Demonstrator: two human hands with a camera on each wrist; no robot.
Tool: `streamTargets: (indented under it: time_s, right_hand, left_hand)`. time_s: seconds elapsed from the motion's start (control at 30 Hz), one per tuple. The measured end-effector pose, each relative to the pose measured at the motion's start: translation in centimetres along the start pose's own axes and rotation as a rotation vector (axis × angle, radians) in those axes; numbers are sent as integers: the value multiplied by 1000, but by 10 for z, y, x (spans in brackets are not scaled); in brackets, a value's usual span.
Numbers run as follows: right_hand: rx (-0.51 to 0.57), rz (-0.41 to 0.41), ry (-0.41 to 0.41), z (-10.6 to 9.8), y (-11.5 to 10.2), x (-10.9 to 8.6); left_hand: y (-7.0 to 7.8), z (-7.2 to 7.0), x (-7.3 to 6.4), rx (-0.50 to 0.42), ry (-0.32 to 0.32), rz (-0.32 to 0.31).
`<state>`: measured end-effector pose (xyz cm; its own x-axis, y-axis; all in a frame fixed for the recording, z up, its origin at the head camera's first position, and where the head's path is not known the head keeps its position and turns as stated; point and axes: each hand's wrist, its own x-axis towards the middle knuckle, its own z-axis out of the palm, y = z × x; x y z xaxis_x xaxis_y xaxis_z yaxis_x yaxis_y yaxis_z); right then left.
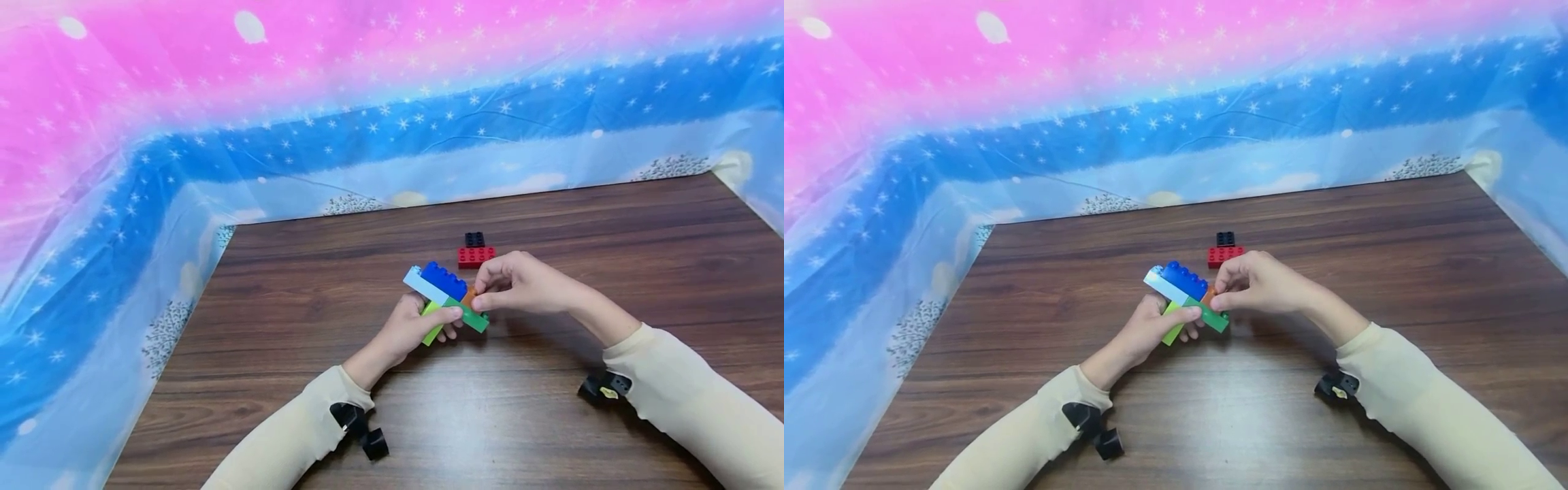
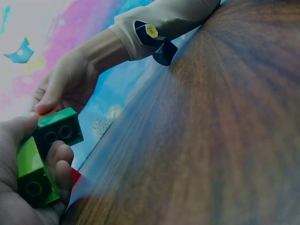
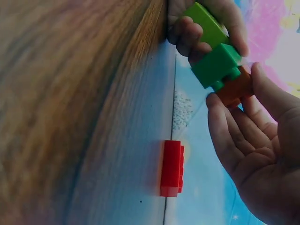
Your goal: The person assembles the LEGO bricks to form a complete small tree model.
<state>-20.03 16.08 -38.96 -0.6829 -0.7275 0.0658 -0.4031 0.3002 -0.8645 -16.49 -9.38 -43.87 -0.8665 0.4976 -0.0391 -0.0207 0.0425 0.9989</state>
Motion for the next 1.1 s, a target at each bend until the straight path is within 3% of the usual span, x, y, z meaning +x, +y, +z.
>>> streamTargets:
  time_s: [0.13, 0.23, 0.37, 0.47, 0.6, 0.83, 1.0, 1.1]
  right_hand:
    - [-21, -27, 13, -8, -1, 4]
    - [-48, -31, 90, -15, 0, 13]
    - [-256, 21, 200, -18, 5, 25]
    - [-459, 82, 172, -16, 8, 29]
    - [-582, 122, 107, -14, 13, 28]
    - [-566, 100, 103, -8, 18, 25]
    - [-506, 72, 6, -6, 15, 21]
    - [-406, 86, -72, -10, 10, 15]
  left_hand:
    - [1, 0, 0, -41, 11, 3]
    - [1, -1, 0, -75, 41, 9]
    - [2, 0, 0, -130, 60, 10]
    - [1, 2, 0, -157, 35, 5]
    - [1, 3, 0, -190, -3, 6]
    - [0, 1, -1, -222, -25, 13]
    - [-2, 1, -2, -185, 12, 41]
    - [-2, 1, -2, -178, -2, 52]
